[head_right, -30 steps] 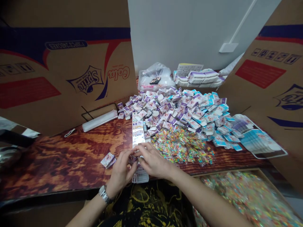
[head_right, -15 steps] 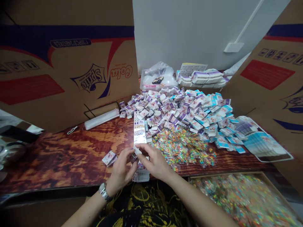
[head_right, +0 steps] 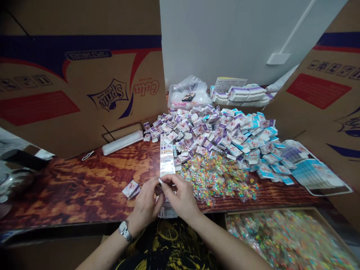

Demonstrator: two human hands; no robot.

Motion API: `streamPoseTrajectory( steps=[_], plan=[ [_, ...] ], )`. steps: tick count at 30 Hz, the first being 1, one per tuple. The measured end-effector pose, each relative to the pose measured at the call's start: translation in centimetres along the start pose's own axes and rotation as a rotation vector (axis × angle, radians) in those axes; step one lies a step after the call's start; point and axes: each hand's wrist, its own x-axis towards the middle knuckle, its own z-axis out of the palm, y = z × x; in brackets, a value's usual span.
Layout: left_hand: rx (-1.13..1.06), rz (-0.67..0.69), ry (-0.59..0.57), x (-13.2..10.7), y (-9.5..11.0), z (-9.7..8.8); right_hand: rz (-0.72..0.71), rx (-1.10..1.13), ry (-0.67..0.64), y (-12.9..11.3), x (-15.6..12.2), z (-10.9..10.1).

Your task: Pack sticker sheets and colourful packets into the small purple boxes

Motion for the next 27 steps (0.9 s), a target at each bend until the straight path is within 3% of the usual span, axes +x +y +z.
streamPoseTrajectory(
  steps=[9, 17, 21, 27],
  plan=[
    [-0.005, -0.066, 0.06, -0.5, 0.1, 0.5, 0.004, -0.136, 0.101, -0.5, 0.3, 0.6],
    [0.063, -0.069, 0.012, -0.5, 0.1, 0.6, -0.178, -0.28, 0.061, -0.5, -0.3, 0.6],
    [0.06, -0.062, 0.02, -0.1, 0.1, 0.3, -0.361, -0.38, 0.038, 0.0, -1.0, 0.7],
    [0.039, -0.066, 0.001, 0.2, 0.1, 0.0, -0.457, -0.423, 0.135, 1.0, -1.8, 1.2]
  ],
)
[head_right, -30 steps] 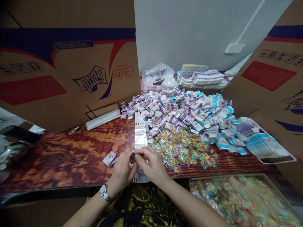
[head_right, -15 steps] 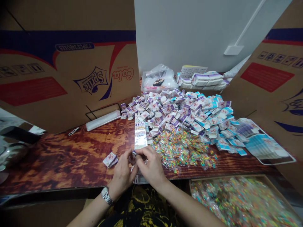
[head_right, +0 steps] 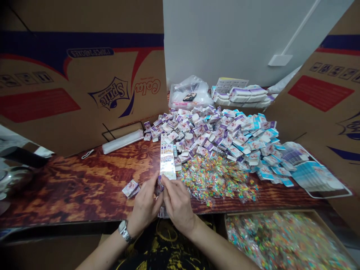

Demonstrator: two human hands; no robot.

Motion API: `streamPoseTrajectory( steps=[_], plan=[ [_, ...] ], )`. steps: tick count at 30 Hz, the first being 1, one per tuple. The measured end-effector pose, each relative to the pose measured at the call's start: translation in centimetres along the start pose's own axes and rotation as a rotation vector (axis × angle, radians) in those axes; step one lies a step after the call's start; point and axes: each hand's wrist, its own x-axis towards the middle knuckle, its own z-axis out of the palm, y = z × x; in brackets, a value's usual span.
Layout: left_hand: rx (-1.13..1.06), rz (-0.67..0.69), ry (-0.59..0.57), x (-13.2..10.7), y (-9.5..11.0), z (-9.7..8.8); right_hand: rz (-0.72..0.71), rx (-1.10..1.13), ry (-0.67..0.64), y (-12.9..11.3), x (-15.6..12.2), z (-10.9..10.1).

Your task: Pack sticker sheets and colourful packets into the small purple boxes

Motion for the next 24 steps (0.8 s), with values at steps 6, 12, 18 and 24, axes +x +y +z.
streamPoseTrajectory(
  steps=[6, 12, 18, 24],
  plan=[
    [0.035, -0.028, 0.003, -0.6, -0.4, 0.2, 0.022, 0.051, -0.099, 0.0, -0.4, 0.6],
    [0.174, -0.074, -0.093, -2.2, -3.4, -0.8, 0.194, 0.193, -0.367, 2.2, 0.7, -0.2],
    [0.589, -0.277, -0.252, -3.8, -9.0, -2.0, 0.222, 0.02, -0.288, 6.2, 2.0, -1.1],
    [0.595, -0.272, -0.377, -4.7, -10.5, -0.9, 0.175, -0.067, -0.338, 7.7, 2.0, -1.0]
  ],
)
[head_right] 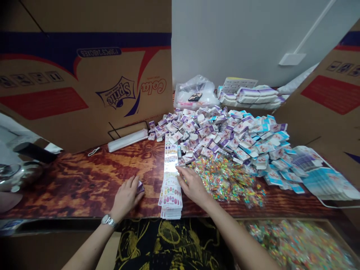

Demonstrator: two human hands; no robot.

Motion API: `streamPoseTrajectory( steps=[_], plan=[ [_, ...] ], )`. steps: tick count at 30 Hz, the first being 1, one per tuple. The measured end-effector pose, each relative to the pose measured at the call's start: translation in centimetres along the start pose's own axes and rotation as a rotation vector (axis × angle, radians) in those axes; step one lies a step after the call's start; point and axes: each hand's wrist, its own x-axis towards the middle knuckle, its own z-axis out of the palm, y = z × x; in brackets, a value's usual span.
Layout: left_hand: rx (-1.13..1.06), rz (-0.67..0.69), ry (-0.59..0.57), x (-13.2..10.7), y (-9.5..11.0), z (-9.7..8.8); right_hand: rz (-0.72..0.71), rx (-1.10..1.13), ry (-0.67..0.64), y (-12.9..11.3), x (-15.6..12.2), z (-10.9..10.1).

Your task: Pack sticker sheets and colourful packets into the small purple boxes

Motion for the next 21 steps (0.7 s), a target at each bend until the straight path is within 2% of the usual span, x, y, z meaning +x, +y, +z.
streamPoseTrajectory(
  steps=[5, 9, 13, 17, 21],
  plan=[
    [-0.012, 0.006, -0.086, 0.4, -0.8, 0.4, -0.055, -0.103, -0.089, 0.4, -0.4, 0.5],
    [0.07, -0.072, -0.059, 1.6, -3.0, 0.7, -0.112, -0.209, -0.201, 1.4, 1.0, 1.0],
    [0.13, -0.079, 0.041, 2.2, -4.0, 0.2, -0.037, -0.322, -0.35, 2.7, 3.8, 1.2],
    [0.061, -0.052, 0.237, 2.1, -2.9, -1.2, -0.032, -0.356, -0.47, 3.4, 5.3, 1.4],
    [-0.238, 0.06, 0.345, 1.9, -0.1, -3.2, -0.069, -0.361, -0.393, 3.2, 5.0, 1.5]
  ],
)
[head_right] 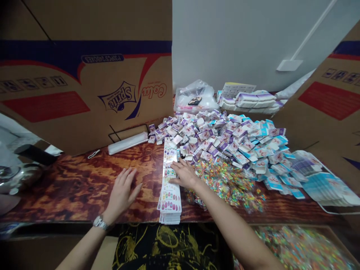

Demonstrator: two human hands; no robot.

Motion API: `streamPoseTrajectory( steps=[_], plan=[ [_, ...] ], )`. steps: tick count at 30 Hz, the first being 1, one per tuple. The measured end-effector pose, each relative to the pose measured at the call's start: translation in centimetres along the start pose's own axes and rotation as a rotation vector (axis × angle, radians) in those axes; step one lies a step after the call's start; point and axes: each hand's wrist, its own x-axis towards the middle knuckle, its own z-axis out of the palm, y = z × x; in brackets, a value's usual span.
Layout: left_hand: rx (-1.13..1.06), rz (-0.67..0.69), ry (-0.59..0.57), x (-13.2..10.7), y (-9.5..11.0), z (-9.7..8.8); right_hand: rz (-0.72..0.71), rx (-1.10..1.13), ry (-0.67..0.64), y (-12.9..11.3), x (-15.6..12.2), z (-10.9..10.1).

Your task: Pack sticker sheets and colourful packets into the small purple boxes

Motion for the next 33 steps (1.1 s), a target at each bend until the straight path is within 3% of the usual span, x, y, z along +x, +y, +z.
streamPoseTrajectory(
  steps=[5, 8, 11, 17, 27, 33],
  plan=[
    [-0.34, 0.063, -0.063, 0.2, 5.5, -0.7, -0.035, -0.01, 0.052, -0.2, 0.3, -0.6],
    [-0.313, 0.2, -0.193, -0.4, 8.1, 0.0, -0.02, -0.039, 0.07, 0.3, 1.2, -0.8],
    [-0.232, 0.293, -0.275, -1.3, 9.3, 1.1, -0.015, -0.071, 0.065, 0.8, 2.0, -0.2],
    [-0.261, 0.331, -0.283, -2.0, 9.0, 2.0, -0.021, -0.115, 0.085, 0.7, 1.4, 1.0],
    [-0.348, 0.379, -0.291, -2.2, 8.3, 2.1, -0.034, -0.057, 0.118, 0.8, 1.1, 0.0],
    [-0.365, 0.395, -0.326, -2.0, 8.0, 1.5, -0.006, -0.061, 0.129, 1.1, 1.8, 0.6]
  ],
)
